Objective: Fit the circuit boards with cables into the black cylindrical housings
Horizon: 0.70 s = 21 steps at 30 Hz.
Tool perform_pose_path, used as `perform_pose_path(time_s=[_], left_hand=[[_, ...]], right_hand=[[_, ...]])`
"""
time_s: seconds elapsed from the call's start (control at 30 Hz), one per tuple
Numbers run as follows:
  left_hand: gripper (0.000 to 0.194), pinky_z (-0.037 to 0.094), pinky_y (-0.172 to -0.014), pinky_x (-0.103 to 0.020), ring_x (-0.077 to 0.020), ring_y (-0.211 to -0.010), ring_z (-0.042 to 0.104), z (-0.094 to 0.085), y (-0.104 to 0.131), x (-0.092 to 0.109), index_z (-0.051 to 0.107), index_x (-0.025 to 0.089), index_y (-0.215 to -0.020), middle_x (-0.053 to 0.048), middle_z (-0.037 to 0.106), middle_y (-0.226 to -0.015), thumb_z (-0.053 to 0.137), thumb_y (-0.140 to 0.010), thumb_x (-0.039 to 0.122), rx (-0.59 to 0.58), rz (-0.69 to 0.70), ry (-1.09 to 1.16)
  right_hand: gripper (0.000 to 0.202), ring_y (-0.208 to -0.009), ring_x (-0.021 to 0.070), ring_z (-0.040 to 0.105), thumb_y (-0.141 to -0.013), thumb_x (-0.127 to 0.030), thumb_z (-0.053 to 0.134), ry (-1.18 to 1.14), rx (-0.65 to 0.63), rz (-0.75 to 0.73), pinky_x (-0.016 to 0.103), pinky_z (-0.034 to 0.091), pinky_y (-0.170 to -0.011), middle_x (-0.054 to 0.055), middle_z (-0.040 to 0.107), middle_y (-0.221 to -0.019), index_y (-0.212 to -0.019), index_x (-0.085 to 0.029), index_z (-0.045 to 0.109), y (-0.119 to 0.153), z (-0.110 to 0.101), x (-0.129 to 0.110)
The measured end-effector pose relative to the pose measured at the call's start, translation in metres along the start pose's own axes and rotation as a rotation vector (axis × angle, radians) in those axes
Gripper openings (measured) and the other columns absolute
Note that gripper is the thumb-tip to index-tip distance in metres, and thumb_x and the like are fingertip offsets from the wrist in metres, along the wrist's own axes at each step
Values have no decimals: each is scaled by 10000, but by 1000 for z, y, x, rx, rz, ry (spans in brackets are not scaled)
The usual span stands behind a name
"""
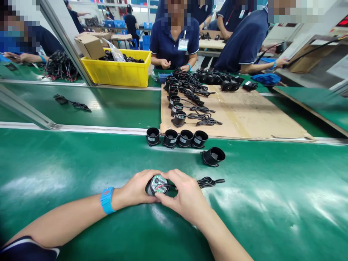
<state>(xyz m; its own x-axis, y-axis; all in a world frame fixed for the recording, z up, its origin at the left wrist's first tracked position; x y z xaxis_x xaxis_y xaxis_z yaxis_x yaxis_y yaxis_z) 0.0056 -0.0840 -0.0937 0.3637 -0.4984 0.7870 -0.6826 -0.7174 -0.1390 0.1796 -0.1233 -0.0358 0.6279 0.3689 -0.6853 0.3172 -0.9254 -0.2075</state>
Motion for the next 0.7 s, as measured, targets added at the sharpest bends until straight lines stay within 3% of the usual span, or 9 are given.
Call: perform_pose_path(time_s=[0.07,0.17,0.23,0.33,0.43,0.5,0.6,0.67,0.7], left_hand=[[698,535,-1032,-429,-296,-1157,690,-5,0,3,555,222,-1321,-88,710,-1296,871,-698,229,37,35,-12],[721,562,-987,-409,-291,-1133,707,-8,-2,2,573,221,-1317,-83,726,-1279,892,-670,220,10,24,-20],[736,560,-997,-416,-292,-1134,709,-11,-4,-1,572,216,-1331,-87,727,-1286,902,-673,243,15,39,-29],[763,551,-1018,-431,-302,-1141,707,-14,-6,-5,581,211,-1340,-95,729,-1292,915,-656,272,50,49,-51],[732,568,-978,-425,-301,-1117,717,-17,-6,-8,608,220,-1315,-85,744,-1264,916,-656,300,60,12,-56],[753,545,-1029,-428,-295,-1173,694,-20,-6,-8,573,233,-1374,-83,715,-1327,891,-699,334,81,11,-53],[789,533,-1064,-424,-297,-1209,680,-25,-7,-12,574,243,-1380,-76,698,-1357,915,-674,338,69,-47,-77],[786,539,-1054,-454,-322,-1188,689,-28,-10,-19,608,216,-1335,-93,717,-1318,948,-634,322,52,-93,-105],[794,535,-1057,-473,-334,-1188,688,-29,-12,-22,618,206,-1323,-102,722,-1306,965,-621,341,42,-98,-112]], right_hand=[[330,-848,193,680,-869,-281,742,-37,54,-61,275,557,-659,75,700,-1069,-1185,-227,662,2,-1,-3],[292,-709,171,661,-864,-299,752,1,65,-32,267,551,-600,44,716,-936,-1139,-228,686,1,-1,0],[293,-721,172,673,-874,-315,758,-2,54,-25,266,564,-613,47,728,-951,-1144,-222,692,-1,1,4],[365,-826,194,707,-935,-338,717,-4,35,-27,276,585,-654,88,732,-1108,-1275,-216,668,-1,6,9],[424,-776,198,706,-982,-357,676,19,-18,11,316,594,-710,59,749,-1026,-1388,-249,620,0,10,14],[557,-938,227,715,-985,-418,677,-28,-19,-30,355,593,-843,83,730,-1173,-1500,-286,511,2,6,15],[918,-1238,293,614,-870,-508,800,-4,-76,-12,447,524,-1037,108,607,-1430,-1616,-336,294,6,-9,29],[1041,-1319,341,544,-755,-464,905,129,-185,84,522,466,-1098,109,568,-1477,-1606,-335,320,10,-18,49],[1004,-1338,361,521,-724,-412,930,199,-239,127,550,443,-1110,110,561,-1481,-1570,-324,395,11,-21,60]])
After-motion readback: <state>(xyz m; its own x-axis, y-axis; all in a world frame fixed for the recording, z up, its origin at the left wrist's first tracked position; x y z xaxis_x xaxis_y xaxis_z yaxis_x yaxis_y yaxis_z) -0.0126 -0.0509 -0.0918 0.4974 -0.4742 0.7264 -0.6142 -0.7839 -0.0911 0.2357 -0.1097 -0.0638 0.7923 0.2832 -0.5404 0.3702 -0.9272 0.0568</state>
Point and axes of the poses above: each hand's wrist, its own y-axis away from the middle knuckle, its own z-axis out of the palm, x = y × z, the point moved 4 cm from there along -y, towards the middle knuckle
